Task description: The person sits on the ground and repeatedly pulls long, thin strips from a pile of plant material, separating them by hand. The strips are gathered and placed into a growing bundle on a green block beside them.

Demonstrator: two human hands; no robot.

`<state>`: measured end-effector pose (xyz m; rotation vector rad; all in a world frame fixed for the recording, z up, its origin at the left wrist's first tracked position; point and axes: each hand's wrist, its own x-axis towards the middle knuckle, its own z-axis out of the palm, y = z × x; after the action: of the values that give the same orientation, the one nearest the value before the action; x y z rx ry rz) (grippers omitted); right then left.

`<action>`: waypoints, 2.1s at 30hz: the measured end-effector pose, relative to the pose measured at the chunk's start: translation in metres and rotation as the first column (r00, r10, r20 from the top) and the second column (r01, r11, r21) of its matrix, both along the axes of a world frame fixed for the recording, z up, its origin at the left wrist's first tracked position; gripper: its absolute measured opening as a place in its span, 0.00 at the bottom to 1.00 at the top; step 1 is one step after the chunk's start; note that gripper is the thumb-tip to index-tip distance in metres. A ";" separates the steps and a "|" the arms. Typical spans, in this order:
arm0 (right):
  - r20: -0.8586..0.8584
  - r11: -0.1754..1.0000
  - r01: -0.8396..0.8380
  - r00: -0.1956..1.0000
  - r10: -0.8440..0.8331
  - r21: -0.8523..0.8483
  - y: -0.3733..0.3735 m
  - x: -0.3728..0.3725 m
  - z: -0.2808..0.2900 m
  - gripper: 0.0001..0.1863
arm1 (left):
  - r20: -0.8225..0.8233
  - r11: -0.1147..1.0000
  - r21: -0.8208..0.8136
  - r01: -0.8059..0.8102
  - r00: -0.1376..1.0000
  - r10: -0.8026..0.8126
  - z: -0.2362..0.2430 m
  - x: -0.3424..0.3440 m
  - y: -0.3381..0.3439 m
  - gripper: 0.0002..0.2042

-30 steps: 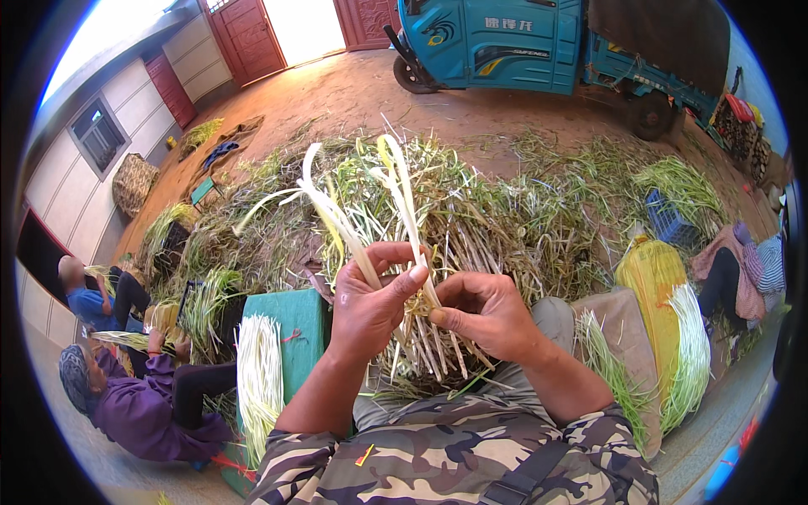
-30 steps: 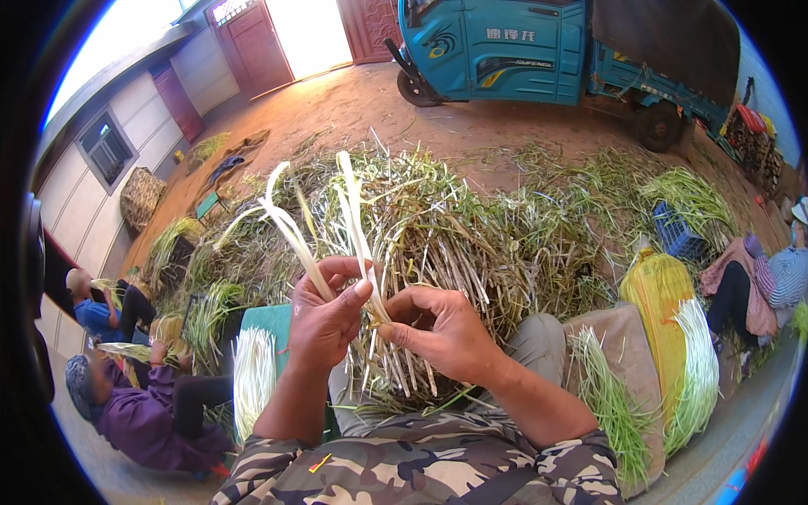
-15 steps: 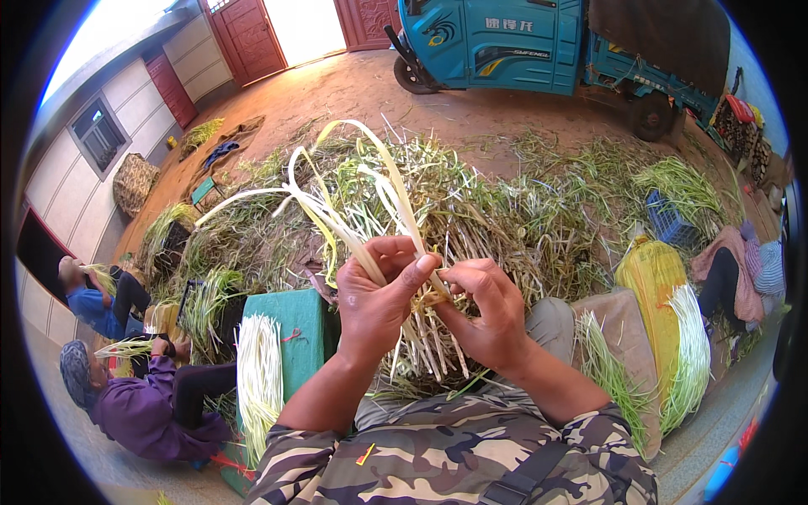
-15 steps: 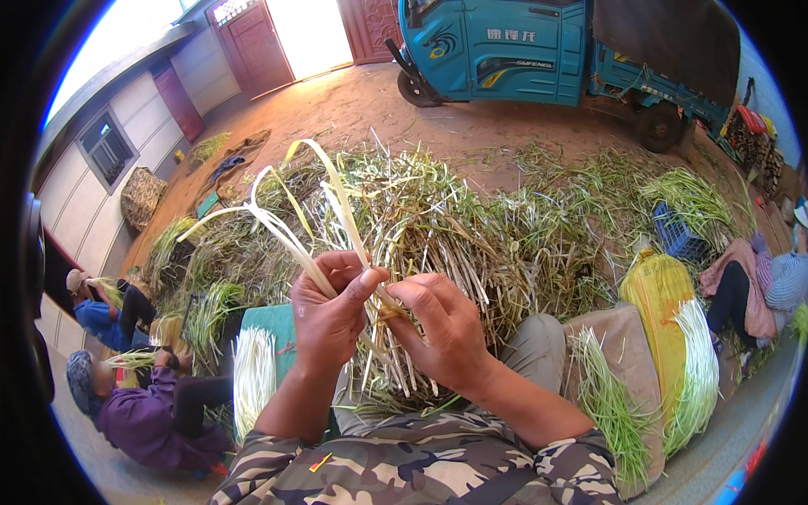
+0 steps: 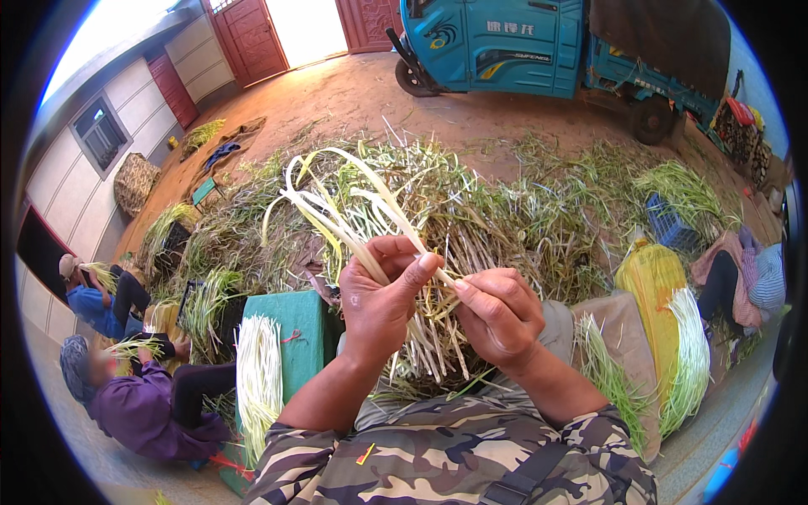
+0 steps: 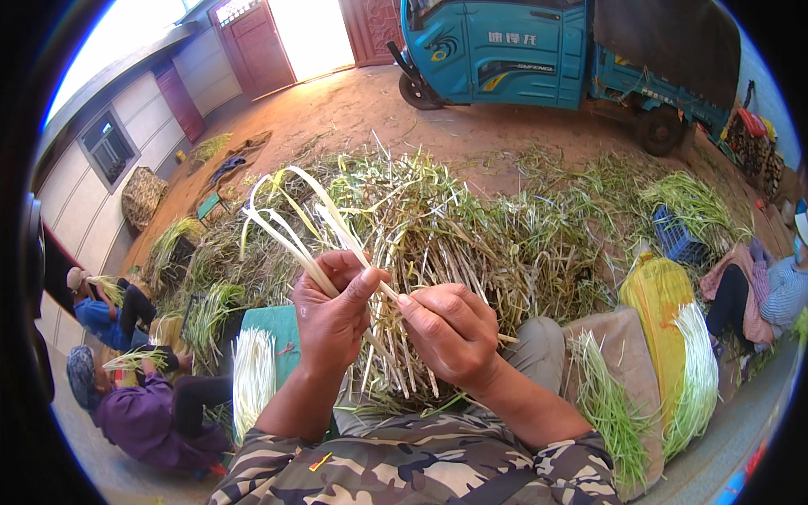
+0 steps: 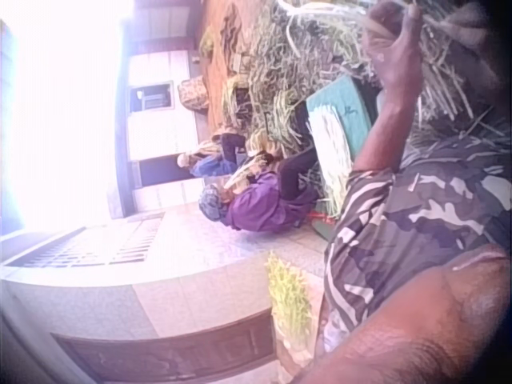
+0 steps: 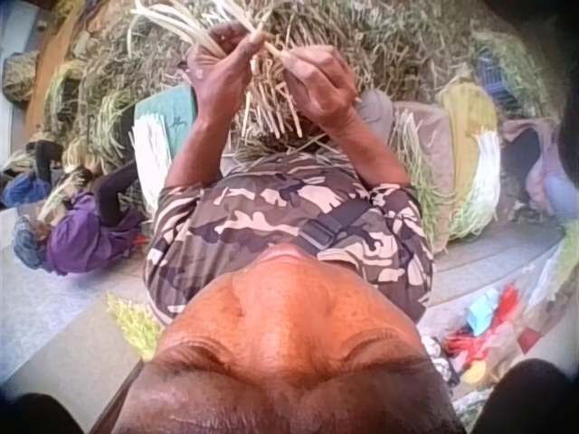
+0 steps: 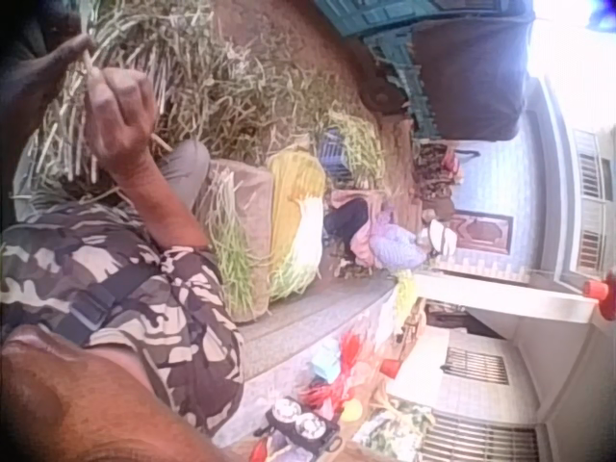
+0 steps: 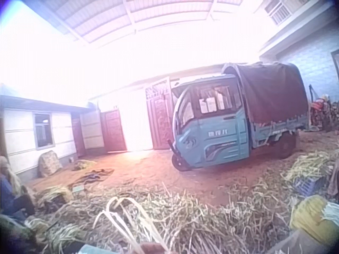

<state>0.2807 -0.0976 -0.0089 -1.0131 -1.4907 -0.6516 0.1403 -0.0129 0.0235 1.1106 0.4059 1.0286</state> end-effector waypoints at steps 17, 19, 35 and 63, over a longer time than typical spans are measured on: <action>0.067 0.990 0.066 0.996 -0.059 -0.121 -0.015 0.016 -0.003 0.13 | 0.155 0.992 0.049 -0.119 0.982 0.110 0.019 -0.008 0.031 0.06; 0.067 0.987 0.071 0.996 -0.062 -0.144 -0.017 0.020 -0.005 0.13 | 0.160 0.985 0.091 -0.145 0.979 0.129 0.022 -0.012 0.038 0.06; 0.057 0.913 0.279 0.960 -0.274 -0.298 -0.049 0.072 -0.039 0.11 | 0.289 0.944 0.192 -0.269 0.934 0.208 0.057 -0.039 0.088 0.07; 0.054 0.801 0.212 0.974 -0.220 -0.560 -0.067 0.081 0.016 0.05 | 0.053 0.906 0.388 0.171 0.977 -0.208 0.116 -0.033 0.103 0.08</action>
<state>0.3620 -0.1645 0.0070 -1.6613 -1.6068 -0.3539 0.1072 0.0899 0.1398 1.4137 0.0149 1.0048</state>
